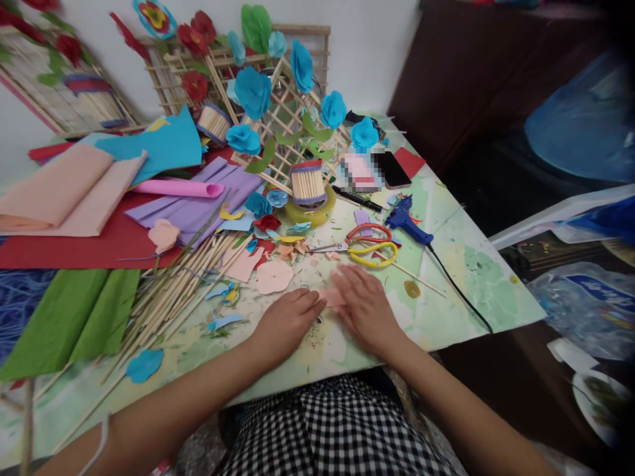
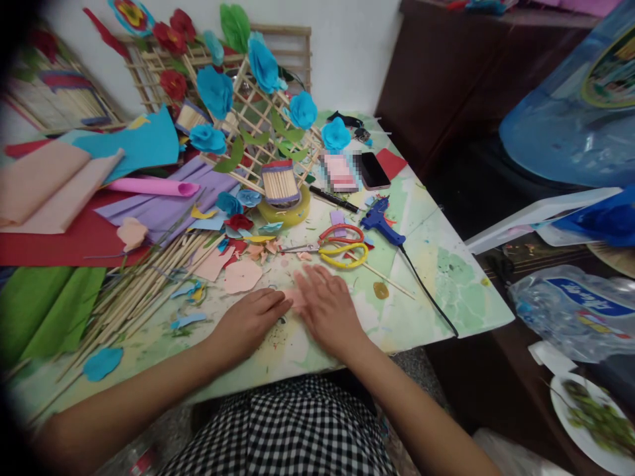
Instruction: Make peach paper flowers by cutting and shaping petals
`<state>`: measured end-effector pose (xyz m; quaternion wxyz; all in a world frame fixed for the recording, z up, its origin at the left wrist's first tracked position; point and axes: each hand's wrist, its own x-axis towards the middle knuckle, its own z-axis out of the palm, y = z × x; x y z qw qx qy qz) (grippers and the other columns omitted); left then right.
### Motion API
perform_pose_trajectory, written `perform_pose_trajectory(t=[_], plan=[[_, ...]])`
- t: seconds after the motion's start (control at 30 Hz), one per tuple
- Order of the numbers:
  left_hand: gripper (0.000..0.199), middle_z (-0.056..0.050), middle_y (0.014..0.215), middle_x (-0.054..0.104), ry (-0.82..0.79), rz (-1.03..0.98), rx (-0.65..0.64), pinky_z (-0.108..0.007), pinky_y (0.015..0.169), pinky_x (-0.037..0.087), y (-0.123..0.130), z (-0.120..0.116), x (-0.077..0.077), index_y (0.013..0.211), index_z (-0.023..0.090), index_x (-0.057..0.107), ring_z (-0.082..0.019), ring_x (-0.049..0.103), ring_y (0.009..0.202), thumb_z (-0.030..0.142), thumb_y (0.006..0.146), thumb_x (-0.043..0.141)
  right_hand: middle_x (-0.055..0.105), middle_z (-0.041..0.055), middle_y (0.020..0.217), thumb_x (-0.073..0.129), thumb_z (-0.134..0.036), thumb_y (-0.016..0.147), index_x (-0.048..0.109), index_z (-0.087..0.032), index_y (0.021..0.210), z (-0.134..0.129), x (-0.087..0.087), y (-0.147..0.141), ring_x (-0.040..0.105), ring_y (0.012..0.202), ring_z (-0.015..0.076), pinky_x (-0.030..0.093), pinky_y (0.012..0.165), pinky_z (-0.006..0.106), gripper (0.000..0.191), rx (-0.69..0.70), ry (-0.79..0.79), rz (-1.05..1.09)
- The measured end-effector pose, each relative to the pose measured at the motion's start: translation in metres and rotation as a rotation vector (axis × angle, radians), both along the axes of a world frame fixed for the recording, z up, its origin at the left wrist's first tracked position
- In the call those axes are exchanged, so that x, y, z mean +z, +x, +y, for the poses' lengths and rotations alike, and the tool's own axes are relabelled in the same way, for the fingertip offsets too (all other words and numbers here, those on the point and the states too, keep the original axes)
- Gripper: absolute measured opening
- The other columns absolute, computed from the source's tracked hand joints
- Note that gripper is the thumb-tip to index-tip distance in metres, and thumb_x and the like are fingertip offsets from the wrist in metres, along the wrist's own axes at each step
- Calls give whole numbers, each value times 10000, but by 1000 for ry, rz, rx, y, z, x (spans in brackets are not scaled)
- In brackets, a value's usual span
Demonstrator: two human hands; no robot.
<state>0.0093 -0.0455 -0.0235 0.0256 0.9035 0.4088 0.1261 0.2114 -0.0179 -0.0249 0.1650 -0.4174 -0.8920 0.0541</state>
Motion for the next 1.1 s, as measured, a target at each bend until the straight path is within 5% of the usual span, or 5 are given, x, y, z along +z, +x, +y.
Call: perform_pose_trajectory(t=[0.13, 0.47, 0.63, 0.97, 1.1], plan=[[331, -122, 1122, 607, -21, 31, 18, -408, 853, 458, -2, -6, -2, 1173, 110, 540, -242, 519, 993, 192, 858, 478, 339, 79, 1451, 360, -582, 867, 231, -181, 1426, -4, 4, 7, 209, 1357, 249, 225, 1063, 451, 700, 306, -98, -143], [339, -158, 1148, 608, 62, 90, 39, -416, 859, 448, -11, -17, 1, 1133, 64, 562, -260, 543, 1004, 82, 816, 442, 334, 67, 1451, 383, -499, 894, 288, -177, 1410, -3, 5, 24, 218, 1359, 266, 249, 1063, 488, 615, 195, -95, -215], [206, -147, 812, 630, 46, 164, 114, -418, 712, 445, 11, -8, 14, 851, 76, 622, -257, 568, 796, 140, 851, 426, 369, 85, 1431, 422, -436, 893, 343, -176, 1384, -6, 4, 23, 226, 1358, 259, 289, 1041, 469, 562, 173, -73, -196], [202, -100, 741, 592, 100, 235, -14, -353, 585, 421, 22, -2, 8, 843, 94, 591, -225, 554, 700, 98, 865, 390, 393, 145, 1407, 477, -421, 866, 389, -118, 1343, -4, 8, 21, 351, 1275, 269, 337, 997, 452, 573, 151, -74, -126], [254, -112, 803, 600, 53, 191, 17, -349, 596, 447, 16, -3, 6, 883, 94, 586, -217, 552, 725, 102, 890, 333, 533, 124, 1282, 518, -275, 863, 566, -166, 1151, 6, 8, 19, 440, 1163, 247, 357, 953, 439, 312, 191, 0, -44]])
